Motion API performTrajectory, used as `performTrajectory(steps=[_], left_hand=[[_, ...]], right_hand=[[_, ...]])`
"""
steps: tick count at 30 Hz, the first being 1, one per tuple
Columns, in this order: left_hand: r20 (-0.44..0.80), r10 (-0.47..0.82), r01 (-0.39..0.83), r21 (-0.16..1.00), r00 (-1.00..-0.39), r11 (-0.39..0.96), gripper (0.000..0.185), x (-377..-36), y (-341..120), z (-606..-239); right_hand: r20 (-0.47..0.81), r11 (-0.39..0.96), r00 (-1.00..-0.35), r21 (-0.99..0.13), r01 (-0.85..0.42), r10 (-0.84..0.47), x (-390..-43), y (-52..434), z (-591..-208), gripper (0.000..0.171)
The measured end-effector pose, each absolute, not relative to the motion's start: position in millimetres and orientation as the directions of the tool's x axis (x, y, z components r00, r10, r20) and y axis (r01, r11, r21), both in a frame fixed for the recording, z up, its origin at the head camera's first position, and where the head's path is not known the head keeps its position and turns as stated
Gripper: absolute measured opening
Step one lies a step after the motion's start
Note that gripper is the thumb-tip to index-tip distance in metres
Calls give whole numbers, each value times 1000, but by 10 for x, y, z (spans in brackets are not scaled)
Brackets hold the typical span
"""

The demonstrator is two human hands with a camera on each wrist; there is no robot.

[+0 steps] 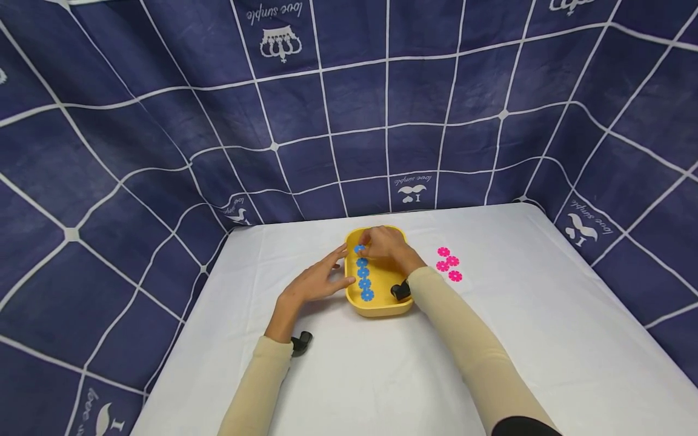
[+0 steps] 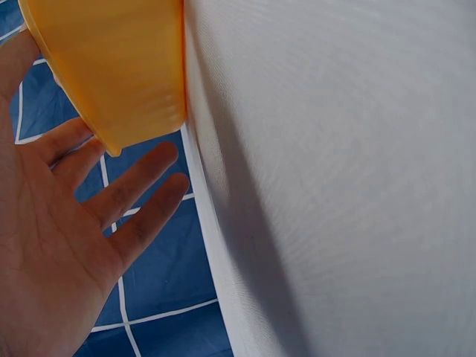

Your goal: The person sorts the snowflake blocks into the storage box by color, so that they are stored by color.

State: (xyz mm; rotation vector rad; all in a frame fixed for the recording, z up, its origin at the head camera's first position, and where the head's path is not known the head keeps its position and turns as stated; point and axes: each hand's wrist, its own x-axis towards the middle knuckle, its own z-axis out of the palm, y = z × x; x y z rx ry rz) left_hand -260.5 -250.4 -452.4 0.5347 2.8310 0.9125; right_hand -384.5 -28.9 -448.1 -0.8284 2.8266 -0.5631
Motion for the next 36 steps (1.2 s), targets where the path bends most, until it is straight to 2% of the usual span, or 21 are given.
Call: performTrajectory(steps=[36], left_hand=[[4, 369, 307, 565, -929, 766, 92, -2590, -2505, -4513]], right_hand=[[-23, 806, -854, -344, -481, -519, -3817, -285, -4612, 31]])
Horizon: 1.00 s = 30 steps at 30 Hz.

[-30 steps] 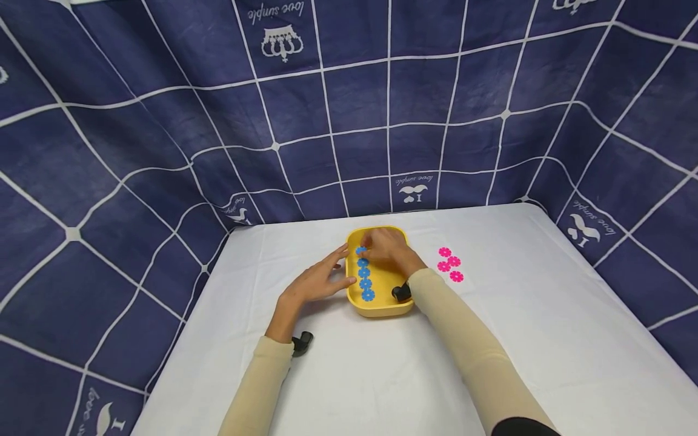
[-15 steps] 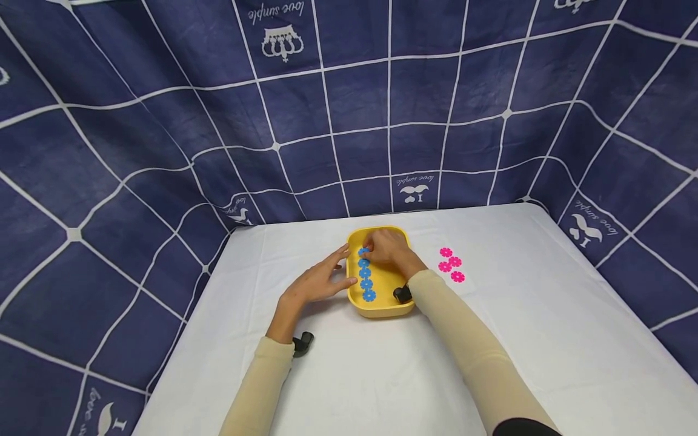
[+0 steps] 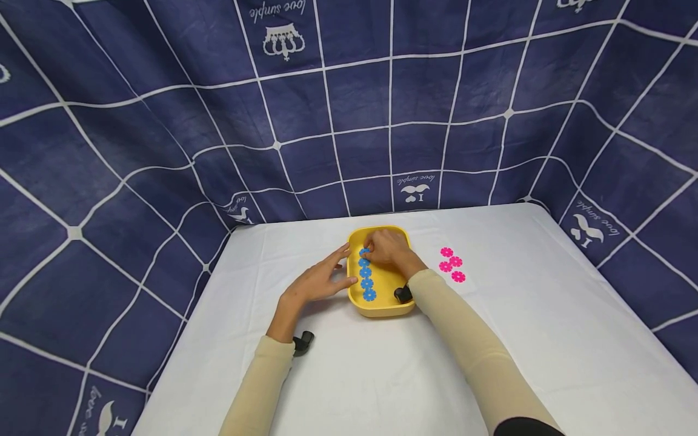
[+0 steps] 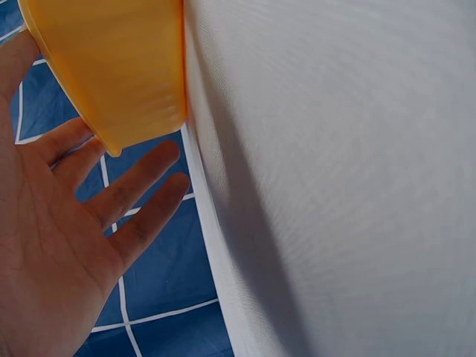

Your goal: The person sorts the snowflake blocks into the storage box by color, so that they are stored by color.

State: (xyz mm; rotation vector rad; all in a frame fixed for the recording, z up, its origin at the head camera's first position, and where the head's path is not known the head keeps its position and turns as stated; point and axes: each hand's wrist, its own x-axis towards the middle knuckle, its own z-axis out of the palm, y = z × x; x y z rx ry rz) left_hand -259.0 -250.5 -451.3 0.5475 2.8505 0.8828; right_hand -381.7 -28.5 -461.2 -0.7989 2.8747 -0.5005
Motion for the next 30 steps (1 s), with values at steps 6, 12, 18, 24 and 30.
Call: performTrajectory(steps=[6, 12, 18, 24, 30], left_hand=[[2, 372, 307, 569, -928, 763, 91, -2588, -2501, -4509], [6, 372, 308, 572, -928, 760, 91, -2591, -2499, -4506], [2, 361, 295, 581, -932, 758, 92, -2591, -2501, -4512], [1, 360, 295, 572, -933, 765, 93, -2583, -2501, -4514], [14, 372, 313, 568, -928, 761, 93, -2600, -2503, -4521]], right_hand=[[-18, 808, -855, -339, -483, -518, -3821, -281, -4625, 31], [-19, 806, -853, -338, -486, -522, -3808, -278, -4612, 30], [-19, 808, -855, -338, -483, -519, -3795, -289, -4591, 30], [-30, 811, -860, -352, -467, -509, -3797, -292, -4576, 30], [-1, 804, -858, -349, -481, -513, -3804, -281, -4531, 30]])
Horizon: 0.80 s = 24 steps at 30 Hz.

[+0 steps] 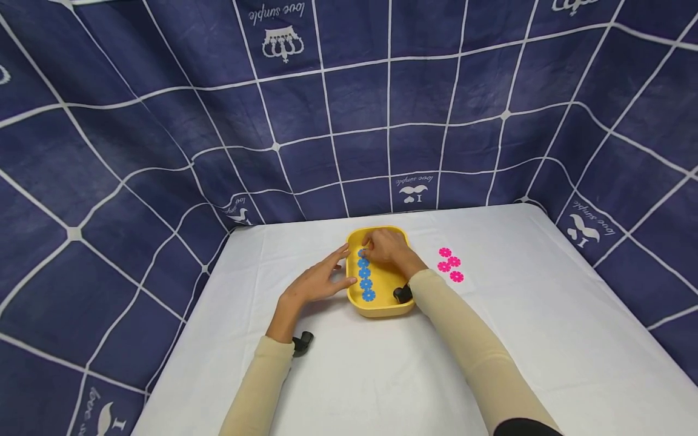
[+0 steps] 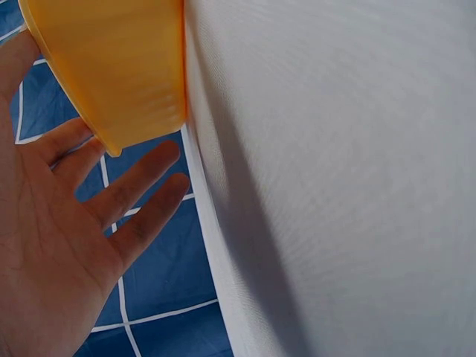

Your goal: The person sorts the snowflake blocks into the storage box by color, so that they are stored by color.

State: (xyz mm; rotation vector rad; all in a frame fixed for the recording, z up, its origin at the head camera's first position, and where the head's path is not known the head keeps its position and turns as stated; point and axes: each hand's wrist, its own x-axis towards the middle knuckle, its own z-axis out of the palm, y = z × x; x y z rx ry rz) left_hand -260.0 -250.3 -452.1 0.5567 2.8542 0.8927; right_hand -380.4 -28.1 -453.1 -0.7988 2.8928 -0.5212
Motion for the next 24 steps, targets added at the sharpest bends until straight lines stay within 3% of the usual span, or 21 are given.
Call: performTrajectory(steps=[24], left_hand=[[13, 376, 316, 570, -926, 759, 93, -2607, -2509, -4539]], right_hand=[[137, 751, -835, -379, -541, -532, -3768, -320, -4132, 31]])
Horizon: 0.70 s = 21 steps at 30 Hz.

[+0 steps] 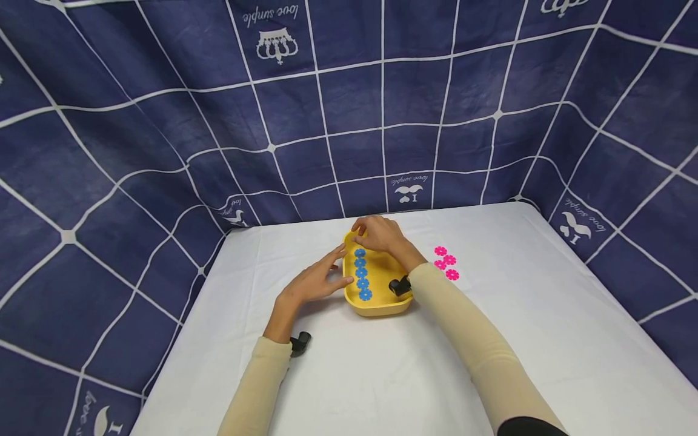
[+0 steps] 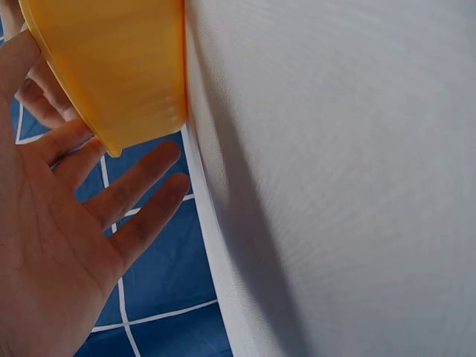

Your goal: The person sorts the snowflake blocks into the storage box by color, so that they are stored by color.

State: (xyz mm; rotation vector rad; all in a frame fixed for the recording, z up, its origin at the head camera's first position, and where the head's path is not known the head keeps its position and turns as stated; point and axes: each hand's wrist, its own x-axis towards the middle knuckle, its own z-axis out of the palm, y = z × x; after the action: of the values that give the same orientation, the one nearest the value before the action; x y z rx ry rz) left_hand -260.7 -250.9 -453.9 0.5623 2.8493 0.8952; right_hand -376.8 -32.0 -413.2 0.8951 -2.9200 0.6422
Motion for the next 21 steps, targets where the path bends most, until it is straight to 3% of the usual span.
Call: performTrajectory(steps=[21], left_hand=[[0, 355, 290, 577, -935, 764, 89, -2630, -2479, -4541]], right_hand=[[138, 753, -849, -405, -518, -510, -3688, -135, -4013, 37]])
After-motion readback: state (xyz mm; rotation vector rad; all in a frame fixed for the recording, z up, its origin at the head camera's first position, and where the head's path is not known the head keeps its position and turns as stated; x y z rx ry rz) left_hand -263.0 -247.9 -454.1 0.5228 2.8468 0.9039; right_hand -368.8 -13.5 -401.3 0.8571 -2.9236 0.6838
